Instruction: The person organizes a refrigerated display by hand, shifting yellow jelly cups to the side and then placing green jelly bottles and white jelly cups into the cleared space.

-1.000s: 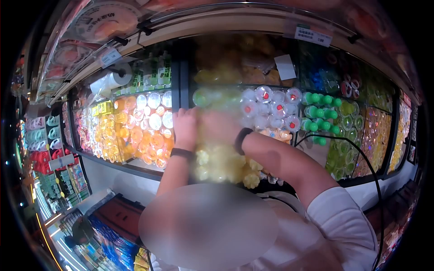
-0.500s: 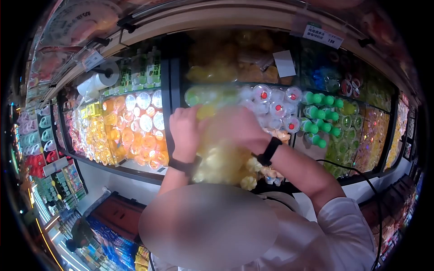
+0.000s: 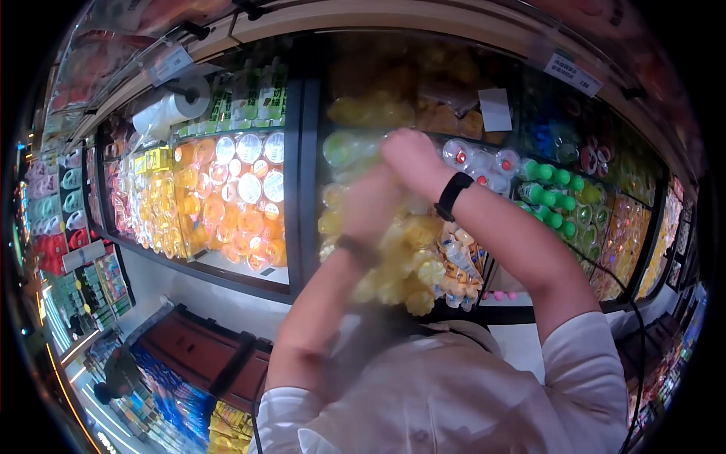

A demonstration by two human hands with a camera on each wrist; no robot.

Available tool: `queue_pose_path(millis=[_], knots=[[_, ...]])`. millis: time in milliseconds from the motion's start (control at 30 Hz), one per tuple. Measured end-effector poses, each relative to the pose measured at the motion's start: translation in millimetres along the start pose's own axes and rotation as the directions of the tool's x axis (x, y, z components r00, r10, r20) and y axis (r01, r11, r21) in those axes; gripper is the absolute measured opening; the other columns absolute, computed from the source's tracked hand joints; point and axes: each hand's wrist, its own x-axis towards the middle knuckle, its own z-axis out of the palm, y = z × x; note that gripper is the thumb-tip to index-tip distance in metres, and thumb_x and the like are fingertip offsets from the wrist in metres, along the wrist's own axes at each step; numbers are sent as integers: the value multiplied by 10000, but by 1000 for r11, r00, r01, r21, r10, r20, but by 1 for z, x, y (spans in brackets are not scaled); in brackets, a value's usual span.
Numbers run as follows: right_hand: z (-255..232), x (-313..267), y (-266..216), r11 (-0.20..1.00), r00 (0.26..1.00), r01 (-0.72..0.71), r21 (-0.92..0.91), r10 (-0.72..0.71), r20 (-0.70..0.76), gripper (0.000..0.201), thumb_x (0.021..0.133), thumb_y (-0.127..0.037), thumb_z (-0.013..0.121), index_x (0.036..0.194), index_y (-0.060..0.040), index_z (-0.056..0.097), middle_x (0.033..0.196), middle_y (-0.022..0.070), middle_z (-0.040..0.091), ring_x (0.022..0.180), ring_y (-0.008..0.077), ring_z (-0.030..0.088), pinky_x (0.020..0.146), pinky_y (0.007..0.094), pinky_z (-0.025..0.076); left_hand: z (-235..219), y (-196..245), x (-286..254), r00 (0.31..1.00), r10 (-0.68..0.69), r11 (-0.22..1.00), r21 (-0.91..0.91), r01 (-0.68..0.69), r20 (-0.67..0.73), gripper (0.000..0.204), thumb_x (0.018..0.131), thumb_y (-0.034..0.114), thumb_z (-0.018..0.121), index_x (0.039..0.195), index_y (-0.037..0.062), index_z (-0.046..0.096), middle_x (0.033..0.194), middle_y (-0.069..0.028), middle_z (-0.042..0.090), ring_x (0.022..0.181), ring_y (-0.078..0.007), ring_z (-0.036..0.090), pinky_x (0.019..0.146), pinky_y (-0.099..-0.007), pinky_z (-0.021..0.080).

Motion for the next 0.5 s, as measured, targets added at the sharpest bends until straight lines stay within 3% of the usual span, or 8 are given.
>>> queue_pose_path(millis=[67, 167, 267, 367, 467, 500], knots=[[-6, -1, -2, 1000, 1000, -1, 18, 1, 2, 251, 681, -82, 664, 931, -62, 674, 957, 125, 657, 966, 301, 649, 844, 401, 541, 2, 4, -3, 996, -51, 995, -92, 44, -73, 198, 811, 206, 688, 954, 77, 642, 862, -161, 672, 758, -370, 669, 651, -448, 541], [10, -4, 2, 996, 989, 80, 40, -75, -129, 239, 667, -90, 682, 905, -68, 672, 952, 118, 644, 935, 304, 656, 838, 406, 540, 17, -15, -11, 995, 40, 998, -53, -45, -88, 212, 825, 236, 682, 974, 90, 642, 858, -145, 676, 755, -355, 671, 653, -442, 547], [1, -2, 4, 990, 980, 135, -31, -138, -147, 191, 689, -77, 670, 880, -74, 665, 957, 117, 628, 913, 316, 656, 827, 412, 538, 14, -17, -10, 989, 55, 998, 17, -53, -137, 226, 837, 268, 677, 986, 102, 643, 848, -124, 683, 746, -333, 679, 648, -438, 550], [3, -1, 12, 987, 987, 141, -73, -146, -63, 185, 715, -54, 644, 896, -81, 669, 960, 121, 617, 929, 322, 648, 832, 416, 532, 28, -30, -16, 993, 84, 995, 57, -79, -87, 202, 850, 252, 662, 998, 116, 641, 873, -96, 677, 786, -303, 678, 653, -429, 549], [-1, -9, 12, 993, 993, 113, -35, -114, -36, 213, 738, -41, 617, 934, -87, 686, 961, 126, 611, 932, 325, 645, 842, 415, 527, 20, -17, -17, 993, 30, 999, 17, -32, 111, 175, 898, 157, 538, 1001, 22, 584, 945, -167, 628, 917, -363, 616, 769, -460, 489], [4, -10, 15, 992, 990, 121, -37, -123, -63, 232, 736, -38, 619, 951, -90, 690, 960, 127, 611, 932, 325, 645, 846, 416, 527, 15, -13, -17, 993, 45, 999, 12, -47, 110, 178, 894, 158, 541, 1000, 21, 584, 960, -166, 625, 926, -357, 614, 772, -458, 488]])
